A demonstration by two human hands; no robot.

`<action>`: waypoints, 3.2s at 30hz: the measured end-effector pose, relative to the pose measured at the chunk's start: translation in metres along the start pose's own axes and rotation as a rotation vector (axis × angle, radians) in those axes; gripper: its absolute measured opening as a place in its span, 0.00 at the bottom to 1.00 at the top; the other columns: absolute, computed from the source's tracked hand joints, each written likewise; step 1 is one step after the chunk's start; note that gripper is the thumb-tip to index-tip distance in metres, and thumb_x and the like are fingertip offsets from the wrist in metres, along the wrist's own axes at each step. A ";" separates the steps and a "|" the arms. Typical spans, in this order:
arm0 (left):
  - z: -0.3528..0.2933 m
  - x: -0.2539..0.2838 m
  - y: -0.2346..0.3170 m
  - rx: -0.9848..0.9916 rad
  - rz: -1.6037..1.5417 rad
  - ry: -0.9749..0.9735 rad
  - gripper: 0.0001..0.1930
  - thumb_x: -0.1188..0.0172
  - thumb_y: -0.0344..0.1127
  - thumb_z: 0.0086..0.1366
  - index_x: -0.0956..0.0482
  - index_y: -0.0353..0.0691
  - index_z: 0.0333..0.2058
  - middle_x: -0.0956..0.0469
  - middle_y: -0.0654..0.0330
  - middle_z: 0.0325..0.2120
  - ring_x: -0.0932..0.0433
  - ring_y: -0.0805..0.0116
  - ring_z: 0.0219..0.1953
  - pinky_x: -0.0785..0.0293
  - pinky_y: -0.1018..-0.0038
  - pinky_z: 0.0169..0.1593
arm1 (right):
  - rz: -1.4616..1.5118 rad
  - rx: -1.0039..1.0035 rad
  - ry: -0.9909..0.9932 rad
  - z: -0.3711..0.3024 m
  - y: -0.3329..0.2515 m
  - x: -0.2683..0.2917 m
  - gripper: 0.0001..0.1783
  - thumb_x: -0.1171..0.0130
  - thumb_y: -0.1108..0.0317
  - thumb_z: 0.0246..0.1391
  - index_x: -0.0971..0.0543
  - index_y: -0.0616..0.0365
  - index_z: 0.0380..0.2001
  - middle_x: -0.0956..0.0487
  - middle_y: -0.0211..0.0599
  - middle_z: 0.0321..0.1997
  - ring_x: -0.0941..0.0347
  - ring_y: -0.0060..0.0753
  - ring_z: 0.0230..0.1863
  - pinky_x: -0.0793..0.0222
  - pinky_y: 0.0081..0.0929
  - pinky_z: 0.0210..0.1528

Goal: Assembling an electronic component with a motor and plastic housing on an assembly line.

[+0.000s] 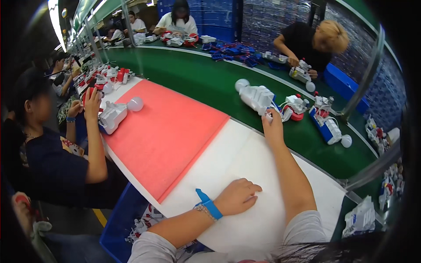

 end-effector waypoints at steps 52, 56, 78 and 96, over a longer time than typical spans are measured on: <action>0.027 -0.040 0.060 0.301 -0.700 0.619 0.42 0.37 0.28 0.51 0.57 0.37 0.58 0.39 0.52 0.50 0.36 0.65 0.51 0.35 0.71 0.52 | -0.013 -0.089 -1.087 -0.227 -0.065 0.316 0.12 0.35 0.55 0.40 0.19 0.49 0.25 0.20 0.30 0.31 0.25 0.31 0.41 0.69 0.63 0.62; 0.010 -0.040 0.073 0.295 -0.685 0.679 0.45 0.36 0.30 0.50 0.59 0.37 0.60 0.41 0.51 0.51 0.36 0.64 0.51 0.36 0.70 0.53 | -0.216 -0.175 -0.829 -0.215 -0.053 0.330 0.12 0.37 0.57 0.41 0.20 0.53 0.26 0.21 0.32 0.29 0.26 0.34 0.37 0.55 0.52 0.62; -0.022 -0.065 0.110 0.186 -0.564 0.762 0.51 0.30 0.34 0.45 0.58 0.34 0.60 0.50 0.52 0.53 0.40 0.61 0.55 0.36 0.68 0.54 | -0.430 0.197 -0.550 -0.224 -0.139 0.272 0.13 0.37 0.62 0.38 0.23 0.55 0.30 0.25 0.35 0.27 0.29 0.38 0.33 0.39 0.41 0.49; -0.011 -0.044 0.097 -0.291 -0.372 0.106 0.21 0.45 0.21 0.45 0.25 0.43 0.42 0.40 0.59 0.49 0.41 0.55 0.55 0.43 0.62 0.57 | -0.321 0.493 -0.723 -0.244 -0.130 0.248 0.12 0.38 0.68 0.33 0.21 0.47 0.29 0.23 0.32 0.31 0.25 0.41 0.32 0.30 0.37 0.40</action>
Point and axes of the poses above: each hand's wrist, its own z-axis towards the middle knuckle, its own x-axis out of the back of the hand, y = z × x, the point moved 8 cm from there along z, towards the middle knuckle
